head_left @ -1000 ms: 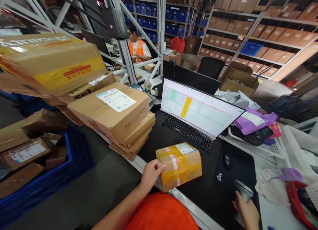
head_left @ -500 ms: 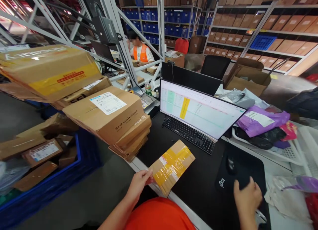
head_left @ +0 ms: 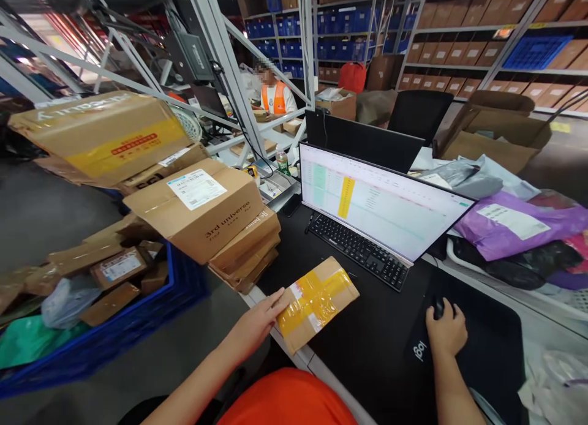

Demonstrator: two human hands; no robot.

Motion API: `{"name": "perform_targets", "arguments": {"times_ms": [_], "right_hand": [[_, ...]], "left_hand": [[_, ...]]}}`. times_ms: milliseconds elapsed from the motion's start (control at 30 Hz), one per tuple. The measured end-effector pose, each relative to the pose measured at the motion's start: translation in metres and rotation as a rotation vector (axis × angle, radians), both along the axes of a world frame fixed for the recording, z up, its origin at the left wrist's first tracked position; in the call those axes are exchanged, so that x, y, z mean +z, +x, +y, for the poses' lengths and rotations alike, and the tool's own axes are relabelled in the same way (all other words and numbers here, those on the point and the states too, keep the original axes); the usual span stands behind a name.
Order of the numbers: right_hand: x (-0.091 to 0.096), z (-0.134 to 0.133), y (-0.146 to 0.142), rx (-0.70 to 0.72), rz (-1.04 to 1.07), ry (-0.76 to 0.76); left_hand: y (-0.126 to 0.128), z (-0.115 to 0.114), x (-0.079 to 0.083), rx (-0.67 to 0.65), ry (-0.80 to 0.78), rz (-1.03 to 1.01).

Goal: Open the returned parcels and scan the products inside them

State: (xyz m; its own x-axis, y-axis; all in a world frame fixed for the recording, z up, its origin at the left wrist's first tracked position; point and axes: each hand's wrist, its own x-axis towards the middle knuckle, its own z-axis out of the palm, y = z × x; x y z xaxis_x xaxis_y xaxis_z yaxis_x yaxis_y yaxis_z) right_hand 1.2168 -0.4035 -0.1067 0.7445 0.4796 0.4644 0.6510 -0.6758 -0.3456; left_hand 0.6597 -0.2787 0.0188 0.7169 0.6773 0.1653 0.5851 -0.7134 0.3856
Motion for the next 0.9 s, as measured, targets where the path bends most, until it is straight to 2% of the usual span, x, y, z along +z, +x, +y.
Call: {"name": "perform_targets", "arguments": {"times_ms": [100, 267, 467, 633, 767, 900], "right_hand": [[0.000, -0.001, 0.001, 0.044, -0.016, -0.040], [0.000, -0.002, 0.000, 0.139, -0.071, -0.106], [0.003, -0.001, -0.005, 0.103, -0.073, -0.101], [0.006, -0.001, -0.007, 0.094, -0.090, -0.116], [0.005, -0.001, -0.008, 0.090, -0.101, -0.126], [0.006, -0.001, -0.005, 0.078, -0.065, -0.118]], "left_hand": [[0.004, 0.007, -0.002, -0.007, 0.049, -0.031], [-0.007, 0.011, -0.018, -0.046, 0.038, -0.093], [-0.005, -0.002, -0.033, -0.081, 0.090, -0.049], [0.011, -0.014, -0.030, -0.102, 0.188, -0.081], [0.019, -0.019, -0.023, -0.080, 0.013, -0.082], [0.030, -0.023, -0.025, -0.075, -0.123, -0.054]]}}
